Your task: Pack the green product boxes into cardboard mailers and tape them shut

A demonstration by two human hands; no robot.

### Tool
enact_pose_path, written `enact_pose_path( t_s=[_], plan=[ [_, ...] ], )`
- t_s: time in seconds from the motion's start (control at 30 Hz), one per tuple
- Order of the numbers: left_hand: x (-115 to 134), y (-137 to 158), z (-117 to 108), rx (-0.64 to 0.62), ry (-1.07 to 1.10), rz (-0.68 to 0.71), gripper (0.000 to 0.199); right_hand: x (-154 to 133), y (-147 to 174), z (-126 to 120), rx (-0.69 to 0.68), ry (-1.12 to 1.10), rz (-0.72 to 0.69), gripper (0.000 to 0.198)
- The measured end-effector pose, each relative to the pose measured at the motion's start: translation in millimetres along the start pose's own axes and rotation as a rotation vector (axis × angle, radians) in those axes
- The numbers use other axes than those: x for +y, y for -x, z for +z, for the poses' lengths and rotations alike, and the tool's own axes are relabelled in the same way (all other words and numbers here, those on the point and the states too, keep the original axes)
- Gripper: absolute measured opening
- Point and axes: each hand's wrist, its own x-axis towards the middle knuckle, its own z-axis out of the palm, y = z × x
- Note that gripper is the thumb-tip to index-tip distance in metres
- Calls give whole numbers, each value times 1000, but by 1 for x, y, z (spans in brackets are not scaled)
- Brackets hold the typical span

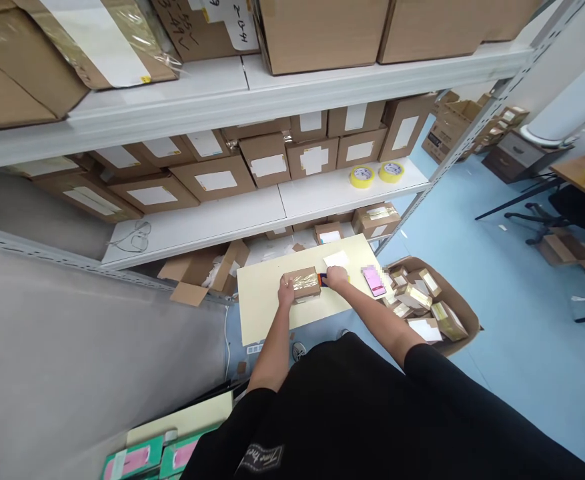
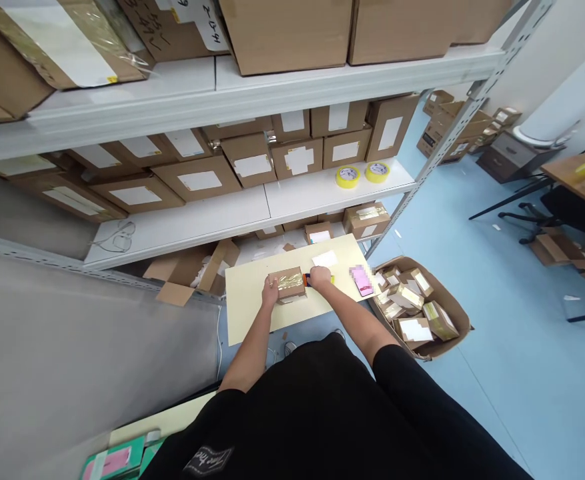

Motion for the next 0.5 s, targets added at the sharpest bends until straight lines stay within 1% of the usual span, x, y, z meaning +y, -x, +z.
enact_pose_path(
  t_s=[0.1,0.17,0.23,0.3,0.4,0.5],
  plan=[
    [-4,7,-1,8,33,0,62,5,15,26,-32,-7,29,33],
    [-5,9,-2,-4,40,-3,60,14,27,47,-34,-16,63,38],
    [-6,8,-3,-12,53,0,59,27,33,68,0,-42,125,45],
    [-6,6,-3,-11,71,-3,59,45,34,84,48,-89,128,44],
    [-9,4,-1,-7,92,-8,59,76,27,95,50,-174,111,40],
    [-13,4,0,2,108,7,61,104,18,95,8,-215,138,42]
  ],
)
